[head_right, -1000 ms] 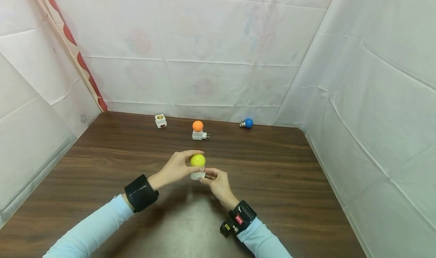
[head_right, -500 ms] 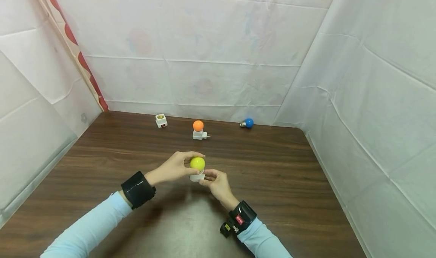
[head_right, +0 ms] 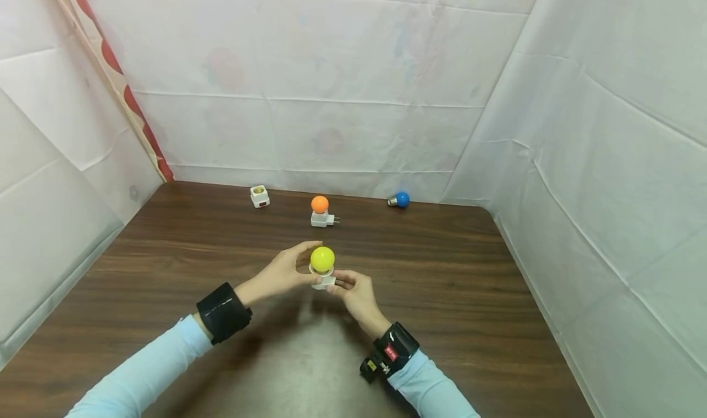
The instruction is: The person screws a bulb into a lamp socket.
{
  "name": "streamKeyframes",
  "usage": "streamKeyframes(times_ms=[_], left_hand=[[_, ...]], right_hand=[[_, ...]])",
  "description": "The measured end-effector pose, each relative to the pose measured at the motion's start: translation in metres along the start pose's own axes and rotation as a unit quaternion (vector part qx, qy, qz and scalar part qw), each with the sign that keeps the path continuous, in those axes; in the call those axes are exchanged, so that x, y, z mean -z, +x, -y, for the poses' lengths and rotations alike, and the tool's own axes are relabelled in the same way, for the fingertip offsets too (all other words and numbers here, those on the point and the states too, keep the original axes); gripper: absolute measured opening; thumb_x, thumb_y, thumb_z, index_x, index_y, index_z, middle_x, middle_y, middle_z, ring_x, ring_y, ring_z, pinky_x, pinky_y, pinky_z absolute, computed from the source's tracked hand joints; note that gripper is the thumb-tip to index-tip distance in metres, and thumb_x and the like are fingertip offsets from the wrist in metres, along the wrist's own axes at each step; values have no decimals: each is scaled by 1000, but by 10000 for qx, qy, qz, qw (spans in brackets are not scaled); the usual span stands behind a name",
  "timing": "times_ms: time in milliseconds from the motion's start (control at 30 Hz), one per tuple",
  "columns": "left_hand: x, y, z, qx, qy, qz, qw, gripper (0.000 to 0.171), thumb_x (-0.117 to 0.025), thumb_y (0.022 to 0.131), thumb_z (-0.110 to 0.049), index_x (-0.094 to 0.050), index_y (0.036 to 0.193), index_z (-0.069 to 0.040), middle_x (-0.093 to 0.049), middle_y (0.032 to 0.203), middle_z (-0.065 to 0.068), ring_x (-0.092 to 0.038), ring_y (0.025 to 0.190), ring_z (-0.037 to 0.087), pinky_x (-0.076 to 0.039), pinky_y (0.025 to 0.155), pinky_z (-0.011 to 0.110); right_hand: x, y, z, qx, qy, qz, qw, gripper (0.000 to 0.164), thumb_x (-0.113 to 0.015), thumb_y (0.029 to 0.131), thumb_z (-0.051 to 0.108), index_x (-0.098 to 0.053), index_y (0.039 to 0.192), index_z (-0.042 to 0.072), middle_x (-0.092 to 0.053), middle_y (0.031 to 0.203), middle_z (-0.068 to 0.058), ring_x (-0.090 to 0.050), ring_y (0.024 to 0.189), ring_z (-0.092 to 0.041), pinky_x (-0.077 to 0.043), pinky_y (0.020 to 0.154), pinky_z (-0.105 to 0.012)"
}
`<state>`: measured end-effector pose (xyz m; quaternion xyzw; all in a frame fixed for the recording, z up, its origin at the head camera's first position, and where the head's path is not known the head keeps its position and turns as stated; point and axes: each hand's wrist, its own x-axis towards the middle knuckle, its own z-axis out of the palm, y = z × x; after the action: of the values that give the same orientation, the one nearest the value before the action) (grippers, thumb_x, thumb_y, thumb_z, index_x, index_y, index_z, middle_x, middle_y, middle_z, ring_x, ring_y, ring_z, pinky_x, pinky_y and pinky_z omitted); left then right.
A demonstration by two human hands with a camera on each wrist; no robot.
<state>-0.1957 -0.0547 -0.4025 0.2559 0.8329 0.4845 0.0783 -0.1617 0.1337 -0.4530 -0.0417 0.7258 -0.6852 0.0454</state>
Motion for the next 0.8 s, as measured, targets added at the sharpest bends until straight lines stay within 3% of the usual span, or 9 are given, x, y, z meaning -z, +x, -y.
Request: streamKeyframes(times_ms=[100,200,367,467,633,800], left_hand=[[-1,-1,6,126,157,33,9998,57,-77,74,-17,-52,124,-4,-60,120,11,-59,108,26,-49,89,38],[-4,-1,13,109,339,105,9993,51,-77,73,-15,-57,118,-4,-64,112,10,-63,102,23,-52,84,35],[-7,-1,24,67,427,250,9988,51,-78,71,-12,-57,117,-2,-64,110,10,-63,98,22,-53,79,27],[-9,-1,28,83,413,313,9986,50,-78,71,-10,-57,116,-1,-64,111,11,-63,98,23,-53,78,26],[-13,-1,36,108,598,444,9972,48,-78,70,-8,-59,114,-3,-64,110,10,-63,97,22,-53,76,25],[-17,-3,46,-3,628,566,9964,47,-78,69,-6,-59,112,-2,-64,108,10,-63,96,21,-53,74,22]], right_hand=[[2,1,-3,329,-287,118,9990,34,-72,77,7,-63,106,-6,-65,106,-19,-66,93,-17,-54,75,-25],[4,3,-4,511,-981,350,9933,32,-72,77,9,-64,105,-4,-66,105,-17,-66,92,-18,-54,74,-25],[5,11,1,555,-2444,759,9651,30,-73,75,6,-66,104,0,-67,103,-15,-66,92,-25,-54,76,-30],[5,20,0,615,-3043,904,9463,27,-75,72,7,-68,97,3,-69,96,-11,-66,85,-20,-54,72,-28],[2,32,-6,576,-3501,1278,9262,19,-79,68,12,-69,82,6,-67,74,-2,-55,62,-8,-46,58,-22],[-1,37,-10,491,-3601,1567,9184,18,-78,70,12,-67,80,5,-64,68,-1,-52,50,-7,-44,52,-21]])
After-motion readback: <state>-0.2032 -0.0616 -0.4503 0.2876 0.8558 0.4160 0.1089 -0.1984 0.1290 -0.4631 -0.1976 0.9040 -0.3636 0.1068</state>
